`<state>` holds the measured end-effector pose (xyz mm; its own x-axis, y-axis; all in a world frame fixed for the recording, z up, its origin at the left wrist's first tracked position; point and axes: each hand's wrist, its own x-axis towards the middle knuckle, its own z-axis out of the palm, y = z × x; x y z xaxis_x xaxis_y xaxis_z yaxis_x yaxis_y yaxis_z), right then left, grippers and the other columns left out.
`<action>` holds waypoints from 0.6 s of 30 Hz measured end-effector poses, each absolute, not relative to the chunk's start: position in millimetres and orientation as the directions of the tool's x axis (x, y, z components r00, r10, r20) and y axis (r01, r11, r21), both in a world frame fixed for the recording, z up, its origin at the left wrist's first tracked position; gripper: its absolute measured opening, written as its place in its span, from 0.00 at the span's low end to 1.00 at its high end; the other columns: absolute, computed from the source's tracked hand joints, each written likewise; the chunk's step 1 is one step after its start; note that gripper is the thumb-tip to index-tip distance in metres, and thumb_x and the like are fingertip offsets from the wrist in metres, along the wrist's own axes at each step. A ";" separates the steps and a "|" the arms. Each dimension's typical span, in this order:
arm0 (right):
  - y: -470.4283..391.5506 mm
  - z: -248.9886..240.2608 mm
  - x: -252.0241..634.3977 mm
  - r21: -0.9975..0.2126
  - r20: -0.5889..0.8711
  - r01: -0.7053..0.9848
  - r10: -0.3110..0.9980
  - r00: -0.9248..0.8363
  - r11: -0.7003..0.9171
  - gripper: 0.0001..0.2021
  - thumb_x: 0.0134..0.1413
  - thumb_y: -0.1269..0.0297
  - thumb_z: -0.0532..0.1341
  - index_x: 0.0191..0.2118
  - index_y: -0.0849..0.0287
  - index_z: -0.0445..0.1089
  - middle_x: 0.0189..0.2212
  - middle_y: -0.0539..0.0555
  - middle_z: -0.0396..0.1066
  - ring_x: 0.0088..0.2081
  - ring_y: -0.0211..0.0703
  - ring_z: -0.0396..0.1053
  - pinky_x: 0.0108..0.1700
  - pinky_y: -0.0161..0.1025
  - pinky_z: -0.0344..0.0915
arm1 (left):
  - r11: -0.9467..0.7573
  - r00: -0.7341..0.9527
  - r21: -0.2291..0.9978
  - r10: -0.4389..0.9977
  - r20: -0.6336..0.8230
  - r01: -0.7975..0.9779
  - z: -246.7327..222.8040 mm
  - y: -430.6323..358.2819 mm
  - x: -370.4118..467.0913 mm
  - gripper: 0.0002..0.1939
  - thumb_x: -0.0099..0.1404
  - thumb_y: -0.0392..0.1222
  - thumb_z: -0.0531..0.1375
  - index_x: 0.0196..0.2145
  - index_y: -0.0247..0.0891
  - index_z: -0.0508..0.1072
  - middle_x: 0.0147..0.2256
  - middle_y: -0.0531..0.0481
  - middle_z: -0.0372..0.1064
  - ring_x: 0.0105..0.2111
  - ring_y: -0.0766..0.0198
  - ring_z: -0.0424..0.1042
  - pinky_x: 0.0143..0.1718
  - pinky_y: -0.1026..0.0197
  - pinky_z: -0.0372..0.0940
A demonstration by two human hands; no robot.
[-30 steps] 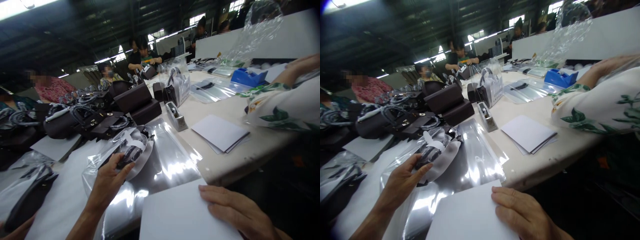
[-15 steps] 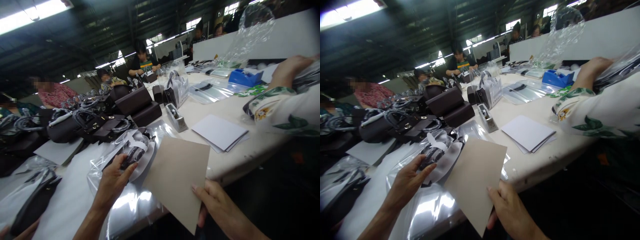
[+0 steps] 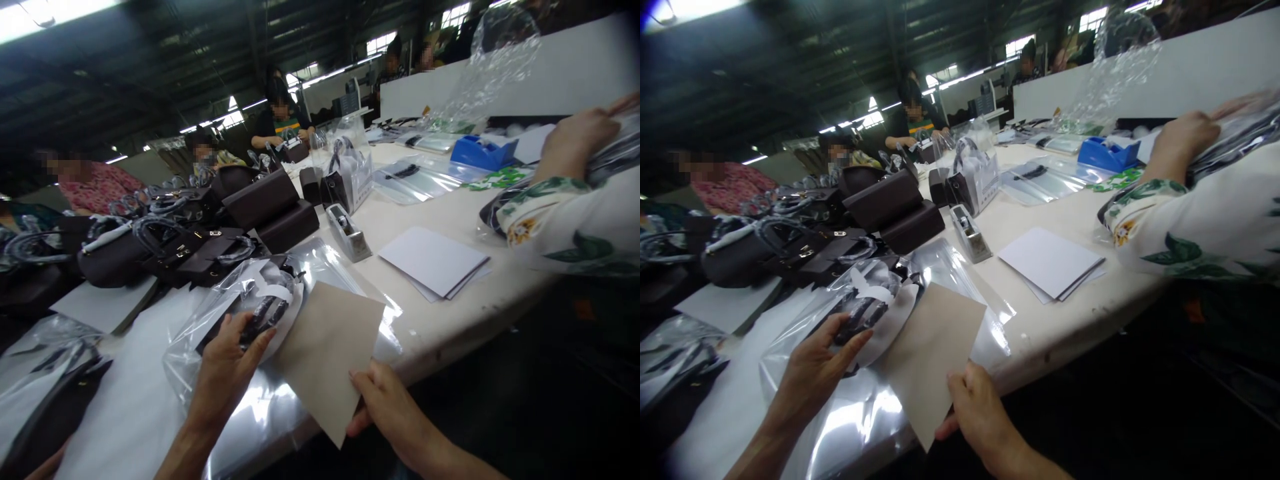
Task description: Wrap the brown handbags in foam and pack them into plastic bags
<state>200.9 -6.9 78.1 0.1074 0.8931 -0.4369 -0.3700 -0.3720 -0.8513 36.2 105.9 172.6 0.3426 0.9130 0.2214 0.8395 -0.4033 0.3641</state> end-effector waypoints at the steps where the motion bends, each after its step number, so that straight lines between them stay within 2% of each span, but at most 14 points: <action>1: -3.1 77.2 200.0 -0.849 -0.441 -0.369 0.892 0.103 -0.377 0.13 0.55 0.61 0.48 0.38 0.67 0.62 0.25 0.53 0.68 0.19 0.40 0.69 0.20 0.34 0.68 | -0.403 0.340 0.356 0.912 0.228 0.843 172.7 106.1 35.8 0.19 0.56 0.58 0.54 0.38 0.41 0.68 0.28 0.53 0.70 0.34 0.57 0.71 0.33 0.60 0.65; 6: 37.7 69.7 182.7 -0.814 -0.454 -0.433 0.889 0.060 -0.387 0.11 0.53 0.69 0.49 0.40 0.67 0.63 0.28 0.55 0.69 0.17 0.38 0.68 0.17 0.33 0.67 | -0.431 0.351 0.346 0.896 0.272 0.833 172.0 106.5 35.5 0.19 0.56 0.57 0.54 0.37 0.41 0.68 0.29 0.53 0.71 0.36 0.56 0.71 0.36 0.59 0.65; 10: 70.2 63.5 169.8 -0.760 -0.488 -0.498 0.872 0.014 -0.418 0.11 0.50 0.74 0.49 0.37 0.69 0.65 0.25 0.56 0.69 0.20 0.38 0.69 0.18 0.32 0.68 | -0.454 0.370 0.332 0.883 0.287 0.827 165.4 107.7 30.7 0.19 0.57 0.57 0.54 0.38 0.41 0.68 0.29 0.53 0.70 0.37 0.56 0.70 0.36 0.59 0.65; 14: 76.2 58.9 162.8 -0.760 -0.510 -0.484 0.859 0.032 -0.433 0.12 0.52 0.73 0.47 0.39 0.70 0.64 0.27 0.58 0.70 0.23 0.40 0.70 0.18 0.31 0.68 | -0.443 0.348 0.321 0.884 0.313 0.837 156.8 106.8 23.3 0.19 0.57 0.58 0.54 0.40 0.43 0.68 0.30 0.53 0.70 0.33 0.57 0.71 0.31 0.61 0.64; 18: 70.6 56.2 156.6 -0.803 -0.490 -0.431 0.867 0.087 -0.411 0.11 0.53 0.70 0.48 0.40 0.68 0.63 0.30 0.58 0.69 0.23 0.40 0.70 0.18 0.33 0.68 | -0.396 0.289 0.354 0.903 0.318 0.847 163.3 107.7 19.0 0.20 0.56 0.59 0.55 0.39 0.43 0.68 0.27 0.54 0.70 0.24 0.61 0.69 0.25 0.62 0.62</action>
<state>156.6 70.6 56.2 0.0868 0.8672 -0.4903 -0.4309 -0.4111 -0.8033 19.0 107.7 163.3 0.2893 0.9028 0.3182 0.8472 -0.3963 0.3540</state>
